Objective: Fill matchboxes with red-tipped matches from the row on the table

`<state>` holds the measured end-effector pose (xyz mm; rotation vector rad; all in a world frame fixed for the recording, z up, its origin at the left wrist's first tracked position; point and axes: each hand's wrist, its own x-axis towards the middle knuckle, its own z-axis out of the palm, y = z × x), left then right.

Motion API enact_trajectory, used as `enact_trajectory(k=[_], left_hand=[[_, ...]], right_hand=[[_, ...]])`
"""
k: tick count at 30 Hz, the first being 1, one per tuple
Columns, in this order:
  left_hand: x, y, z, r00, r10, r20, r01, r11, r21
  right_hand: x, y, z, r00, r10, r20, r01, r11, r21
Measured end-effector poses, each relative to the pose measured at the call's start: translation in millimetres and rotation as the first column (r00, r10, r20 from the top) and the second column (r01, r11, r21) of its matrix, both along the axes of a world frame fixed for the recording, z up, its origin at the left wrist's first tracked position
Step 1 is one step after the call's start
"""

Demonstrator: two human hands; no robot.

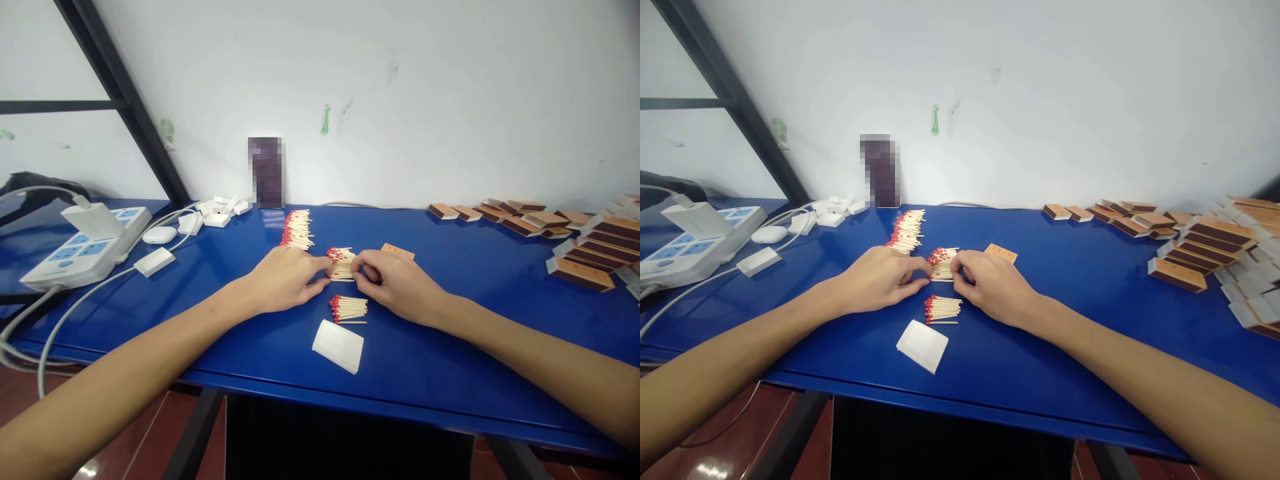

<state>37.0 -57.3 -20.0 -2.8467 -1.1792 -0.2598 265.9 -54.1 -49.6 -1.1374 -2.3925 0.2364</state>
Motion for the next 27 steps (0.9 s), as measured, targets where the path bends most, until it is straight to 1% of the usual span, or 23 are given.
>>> enact_trajectory(k=[6,10,15,23,27], left_hand=[[0.5,0.8,0.4,1.000,-0.021,0.000,0.021,1.000,-0.006],[1.6,0.9,1.0,0.999,-0.052,-0.003,0.052,0.999,0.007],[2.3,-0.3,1.3,0.999,-0.049,-0.008,0.049,0.999,-0.001],[1.8,-0.6,0.6,0.994,-0.091,0.065,0.095,0.994,-0.060],[2.2,-2.3,2.8,0.997,-0.048,0.066,0.052,0.996,-0.067]], right_hand=[[0.4,-1.7,1.2,0.998,0.069,-0.008,-0.068,0.997,0.040],[0.1,-1.9,2.5,0.997,0.073,-0.007,-0.072,0.997,0.036],[-0.6,-1.4,3.3,0.998,0.050,-0.031,-0.051,0.999,-0.010],[2.0,-4.8,7.5,0.994,0.079,-0.074,-0.089,0.987,-0.136],[3.7,-4.7,7.3,0.994,0.043,-0.104,-0.056,0.992,-0.116]])
